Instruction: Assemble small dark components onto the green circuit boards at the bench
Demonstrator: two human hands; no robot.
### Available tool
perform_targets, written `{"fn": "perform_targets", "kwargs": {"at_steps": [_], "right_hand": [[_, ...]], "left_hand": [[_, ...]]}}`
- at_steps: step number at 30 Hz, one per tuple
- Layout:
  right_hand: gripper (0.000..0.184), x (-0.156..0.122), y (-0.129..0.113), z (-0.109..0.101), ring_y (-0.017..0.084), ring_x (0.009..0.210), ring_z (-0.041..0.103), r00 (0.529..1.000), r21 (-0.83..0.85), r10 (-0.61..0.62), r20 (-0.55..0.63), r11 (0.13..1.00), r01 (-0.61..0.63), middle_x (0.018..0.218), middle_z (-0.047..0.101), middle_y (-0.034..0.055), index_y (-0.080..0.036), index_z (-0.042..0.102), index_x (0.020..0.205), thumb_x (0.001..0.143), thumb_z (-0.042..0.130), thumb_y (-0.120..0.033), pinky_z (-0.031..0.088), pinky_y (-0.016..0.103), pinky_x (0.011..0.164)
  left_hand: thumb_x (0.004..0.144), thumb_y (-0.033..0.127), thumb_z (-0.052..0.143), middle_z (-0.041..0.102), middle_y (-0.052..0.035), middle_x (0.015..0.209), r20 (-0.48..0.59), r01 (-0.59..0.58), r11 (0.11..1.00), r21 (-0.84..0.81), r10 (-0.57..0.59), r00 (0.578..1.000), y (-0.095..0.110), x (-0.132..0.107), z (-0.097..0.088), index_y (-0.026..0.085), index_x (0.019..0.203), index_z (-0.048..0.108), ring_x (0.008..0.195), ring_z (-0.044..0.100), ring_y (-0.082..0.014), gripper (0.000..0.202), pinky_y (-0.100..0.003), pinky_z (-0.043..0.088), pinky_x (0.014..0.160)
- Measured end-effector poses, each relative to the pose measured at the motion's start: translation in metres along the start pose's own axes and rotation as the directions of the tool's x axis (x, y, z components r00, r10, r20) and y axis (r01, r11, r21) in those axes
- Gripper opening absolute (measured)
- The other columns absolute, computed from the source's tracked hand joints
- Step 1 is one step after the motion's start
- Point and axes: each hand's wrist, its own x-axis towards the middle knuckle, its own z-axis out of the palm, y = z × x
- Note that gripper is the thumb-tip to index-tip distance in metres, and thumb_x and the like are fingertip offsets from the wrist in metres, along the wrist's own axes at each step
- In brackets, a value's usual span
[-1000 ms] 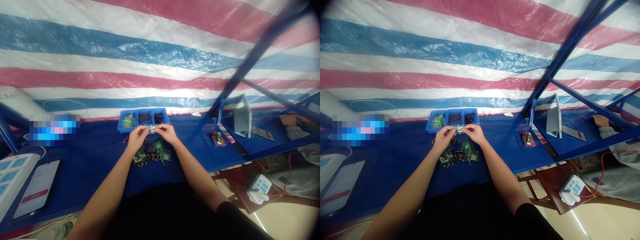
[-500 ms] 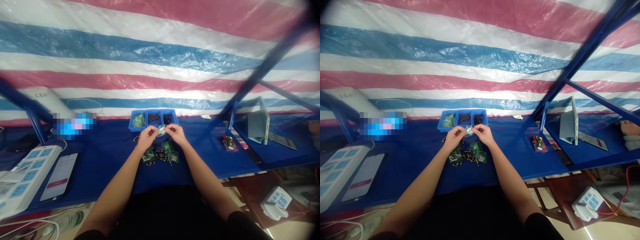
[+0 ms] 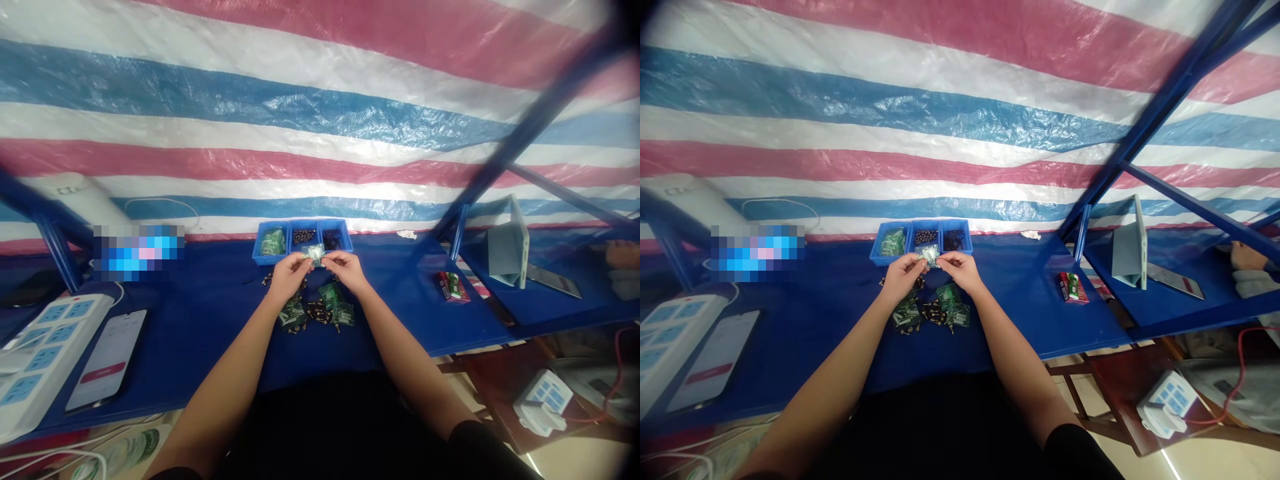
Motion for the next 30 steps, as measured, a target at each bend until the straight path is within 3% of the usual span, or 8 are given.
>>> {"fn": "perform_targets", "kwargs": {"at_steps": [5, 11, 15, 17, 20, 23, 27, 30], "right_hand": [[0.033, 0.0005, 0.0, -0.0004, 0.012, 0.056, 0.053, 0.998, -0.01, -0.024, -0.051, 1.0, 0.024, 0.068, 0.065, 0.0007, -0.018, 0.069, 0.079, 0.067, 0.075, -0.048, 0.044, 0.026, 0.054], [0.031, 0.0018, 0.0015, -0.0068, 0.012, 0.056, 0.055, 1.0, -0.05, -0.012, -0.002, 0.999, 0.012, 0.067, 0.066, 0.0009, -0.018, 0.069, 0.076, 0.068, 0.075, -0.047, 0.044, 0.025, 0.054], [0.032, 0.0017, 0.0004, -0.0091, 0.01, 0.042, 0.048, 0.996, -0.033, 0.076, 0.047, 0.997, -0.075, 0.055, 0.062, -0.0014, -0.018, 0.068, 0.083, 0.072, 0.073, -0.048, 0.035, 0.023, 0.042], [0.033, 0.0017, -0.0016, -0.009, 0.01, 0.042, 0.05, 0.993, 0.006, 0.093, 0.069, 0.996, -0.094, 0.061, 0.067, 0.0011, -0.019, 0.068, 0.087, 0.072, 0.072, -0.048, 0.034, 0.022, 0.04], [0.033, 0.0021, -0.0044, -0.0086, 0.013, 0.055, 0.06, 0.997, 0.065, 0.061, 0.051, 0.996, -0.064, 0.081, 0.073, 0.0065, -0.018, 0.07, 0.089, 0.075, 0.069, -0.049, 0.041, 0.023, 0.045], [0.034, 0.0026, -0.0039, -0.0088, 0.014, 0.061, 0.062, 0.999, 0.116, 0.052, -0.001, 0.992, -0.052, 0.077, 0.072, 0.0058, -0.018, 0.072, 0.088, 0.079, 0.065, -0.05, 0.045, 0.025, 0.05], [0.03, 0.0027, 0.0008, -0.0086, 0.014, 0.06, 0.061, 0.999, 0.086, 0.034, 0.013, 0.996, -0.035, 0.075, 0.071, 0.0031, -0.019, 0.072, 0.084, 0.066, 0.079, -0.041, 0.047, 0.025, 0.053], [0.029, 0.0021, 0.0026, -0.0075, 0.015, 0.069, 0.064, 1.0, 0.049, -0.014, 0.015, 0.999, 0.013, 0.082, 0.072, 0.0042, -0.018, 0.072, 0.081, 0.063, 0.081, -0.039, 0.052, 0.029, 0.067]], "left_hand": [[0.085, 0.044, 0.06, 0.064, -0.0018, 0.073, 0.037, -0.039, 0.992, 0.12, 0.035, 0.999, 0.0026, -0.002, 0.0011, 0.019, 0.084, 0.066, 0.062, 0.057, -0.0144, 0.026, -0.024, 0.043, 0.056], [0.086, 0.044, 0.058, 0.066, -0.0035, 0.081, -0.034, -0.086, 0.981, 0.173, 0.093, 0.995, 0.0046, -0.0019, 0.0024, 0.018, 0.086, 0.067, 0.065, 0.058, -0.0143, 0.027, -0.025, 0.046, 0.06], [0.083, 0.045, 0.062, 0.064, -0.0006, 0.068, -0.083, -0.05, 0.988, 0.149, 0.063, 0.995, -0.0004, -0.0017, 0.0029, 0.019, 0.091, 0.069, 0.058, 0.057, -0.0135, 0.028, -0.025, 0.046, 0.056], [0.083, 0.044, 0.062, 0.063, 0.0, 0.063, -0.095, -0.016, 0.995, 0.094, 0.025, 0.995, -0.0007, -0.0019, 0.0029, 0.018, 0.096, 0.069, 0.056, 0.059, -0.0139, 0.03, -0.025, 0.048, 0.056], [0.086, 0.042, 0.059, 0.071, -0.0051, 0.08, -0.062, -0.027, 0.999, -0.021, 0.026, 0.998, 0.0036, -0.0028, 0.0026, 0.018, 0.103, 0.068, 0.068, 0.066, -0.017, 0.032, -0.028, 0.052, 0.065], [0.089, 0.042, 0.054, 0.072, -0.0066, 0.092, -0.052, -0.05, 0.999, -0.019, 0.049, 0.997, 0.008, -0.0038, 0.0026, 0.019, 0.105, 0.069, 0.076, 0.067, -0.0178, 0.032, -0.028, 0.052, 0.068], [0.084, 0.04, 0.062, 0.071, -0.0063, 0.094, -0.085, -0.075, 0.997, -0.001, 0.075, 0.994, 0.0057, -0.0032, 0.0045, 0.018, 0.096, 0.069, 0.081, 0.065, -0.018, 0.026, -0.028, 0.052, 0.071], [0.081, 0.039, 0.066, 0.069, -0.0053, 0.088, -0.108, -0.081, 0.996, 0.029, 0.084, 0.991, 0.003, -0.002, 0.0053, 0.018, 0.096, 0.067, 0.07, 0.062, -0.0148, 0.026, -0.025, 0.049, 0.063]]}}
